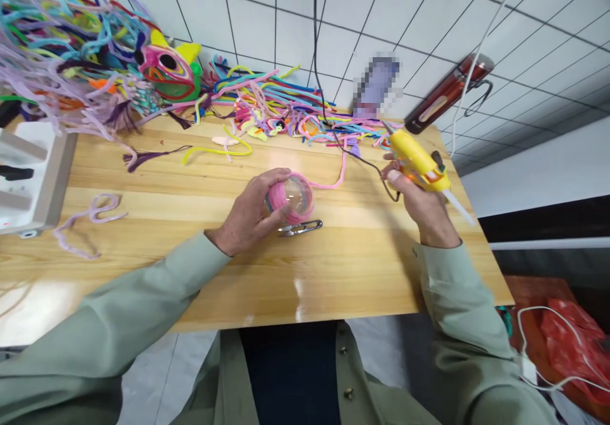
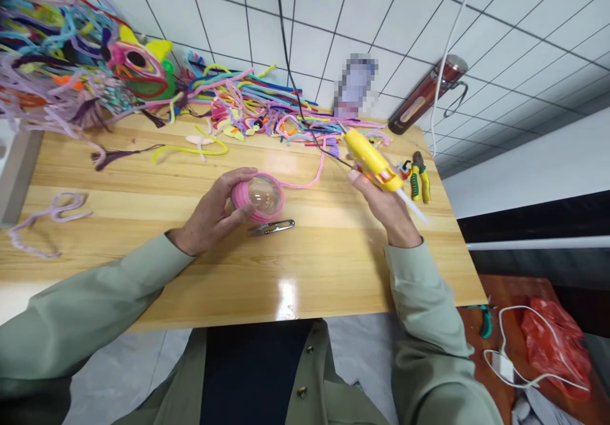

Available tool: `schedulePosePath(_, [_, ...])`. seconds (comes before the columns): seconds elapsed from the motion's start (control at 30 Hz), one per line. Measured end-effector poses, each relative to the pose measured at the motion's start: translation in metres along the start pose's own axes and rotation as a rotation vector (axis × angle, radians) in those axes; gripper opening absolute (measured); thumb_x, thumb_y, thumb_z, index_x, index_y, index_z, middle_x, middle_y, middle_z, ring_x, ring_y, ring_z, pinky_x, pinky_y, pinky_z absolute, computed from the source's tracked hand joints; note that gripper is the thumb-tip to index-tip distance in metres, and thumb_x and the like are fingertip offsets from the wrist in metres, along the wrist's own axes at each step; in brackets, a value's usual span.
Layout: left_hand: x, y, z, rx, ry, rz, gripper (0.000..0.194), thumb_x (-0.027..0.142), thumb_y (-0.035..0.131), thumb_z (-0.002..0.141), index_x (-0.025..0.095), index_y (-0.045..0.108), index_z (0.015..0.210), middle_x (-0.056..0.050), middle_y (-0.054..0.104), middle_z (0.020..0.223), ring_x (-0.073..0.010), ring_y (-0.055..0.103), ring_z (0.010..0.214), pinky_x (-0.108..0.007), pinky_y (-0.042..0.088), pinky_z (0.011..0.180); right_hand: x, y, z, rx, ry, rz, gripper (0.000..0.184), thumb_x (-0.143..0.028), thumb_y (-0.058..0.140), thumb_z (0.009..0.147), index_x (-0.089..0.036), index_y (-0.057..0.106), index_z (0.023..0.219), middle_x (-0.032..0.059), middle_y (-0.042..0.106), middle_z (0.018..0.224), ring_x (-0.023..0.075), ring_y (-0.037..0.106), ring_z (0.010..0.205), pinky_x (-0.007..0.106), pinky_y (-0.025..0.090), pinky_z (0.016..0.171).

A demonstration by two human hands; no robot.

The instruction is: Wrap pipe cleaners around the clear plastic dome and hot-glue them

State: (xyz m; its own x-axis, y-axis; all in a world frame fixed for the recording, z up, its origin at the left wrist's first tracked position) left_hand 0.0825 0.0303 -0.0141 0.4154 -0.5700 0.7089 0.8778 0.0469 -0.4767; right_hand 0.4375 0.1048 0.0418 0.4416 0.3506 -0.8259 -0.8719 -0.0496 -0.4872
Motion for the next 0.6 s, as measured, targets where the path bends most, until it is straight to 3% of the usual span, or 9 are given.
schedulePosePath(0.07, [0.0, 0.0, 0.0, 0.002, -0.004, 0.005, 0.056, 0.051, 0.07, 0.111, 0.025, 0.056, 0.158, -0.018, 0.068, 0.162, -0.0356, 0.064, 0.157, -0.061, 0.053, 0.134, -0.023, 0.015, 0.008, -0.051, 0.057, 0.12, 0.035, -0.053, 0.086, 0.092, -0.03, 0.076, 0.117, 0.0042, 0.082, 0.112, 0.0322, 0.079, 0.113, 0.054, 0.067, 0.104])
schedulePosePath(0.13, [0.0, 0.0, 0.001, 0.002, 0.001, 0.005, 0.056, 0.05, 0.072, 0.11, 0.025, 0.056, 0.158, -0.018, 0.068, 0.161, -0.036, 0.064, 0.156, -0.061, 0.054, 0.133, -0.042, 0.03, 0.013, -0.179, 0.107, 0.178, 0.039, -0.053, 0.092, 0.086, -0.03, 0.078, 0.115, 0.0037, 0.084, 0.113, 0.0304, 0.078, 0.111, 0.053, 0.067, 0.104])
schedulePosePath(0.27, [-0.001, 0.001, 0.002, 0.017, 0.048, -0.008, 0.057, 0.048, 0.075, 0.108, 0.026, 0.054, 0.157, -0.018, 0.067, 0.16, -0.0358, 0.065, 0.154, -0.06, 0.055, 0.131, -0.066, 0.041, 0.019, -0.453, 0.117, 0.119, 0.038, -0.06, 0.089, 0.091, -0.03, 0.082, 0.114, 0.0057, 0.084, 0.124, 0.0293, 0.076, 0.112, 0.056, 0.064, 0.112])
schedulePosePath(0.47, [-0.001, 0.002, 0.002, 0.02, 0.03, -0.037, 0.057, 0.049, 0.077, 0.107, 0.027, 0.054, 0.155, -0.018, 0.067, 0.159, -0.0359, 0.066, 0.153, -0.06, 0.057, 0.13, -0.075, 0.037, 0.03, -0.697, 0.144, 0.13, 0.043, -0.065, 0.093, 0.088, -0.031, 0.085, 0.113, 0.0039, 0.079, 0.104, 0.0281, 0.076, 0.103, 0.052, 0.07, 0.1])
schedulePosePath(0.6, [0.0, 0.002, 0.002, 0.023, 0.042, -0.066, 0.058, 0.047, 0.078, 0.106, 0.026, 0.054, 0.155, -0.019, 0.066, 0.159, -0.0365, 0.066, 0.152, -0.06, 0.057, 0.129, -0.072, 0.032, 0.029, -0.694, 0.141, 0.145, 0.04, -0.068, 0.09, 0.092, -0.032, 0.087, 0.109, 0.0043, 0.083, 0.104, 0.0296, 0.08, 0.104, 0.052, 0.073, 0.095])
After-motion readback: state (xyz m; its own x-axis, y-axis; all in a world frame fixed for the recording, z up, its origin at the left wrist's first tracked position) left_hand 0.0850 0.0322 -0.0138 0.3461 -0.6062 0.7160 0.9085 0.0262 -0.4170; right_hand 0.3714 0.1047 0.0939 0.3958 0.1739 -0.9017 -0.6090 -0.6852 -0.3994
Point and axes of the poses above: each hand's wrist, its own z-axis towards the middle knuckle, its own y-axis out of the palm, x = y × z, the point moved 4 cm from there along z, towards the middle knuckle
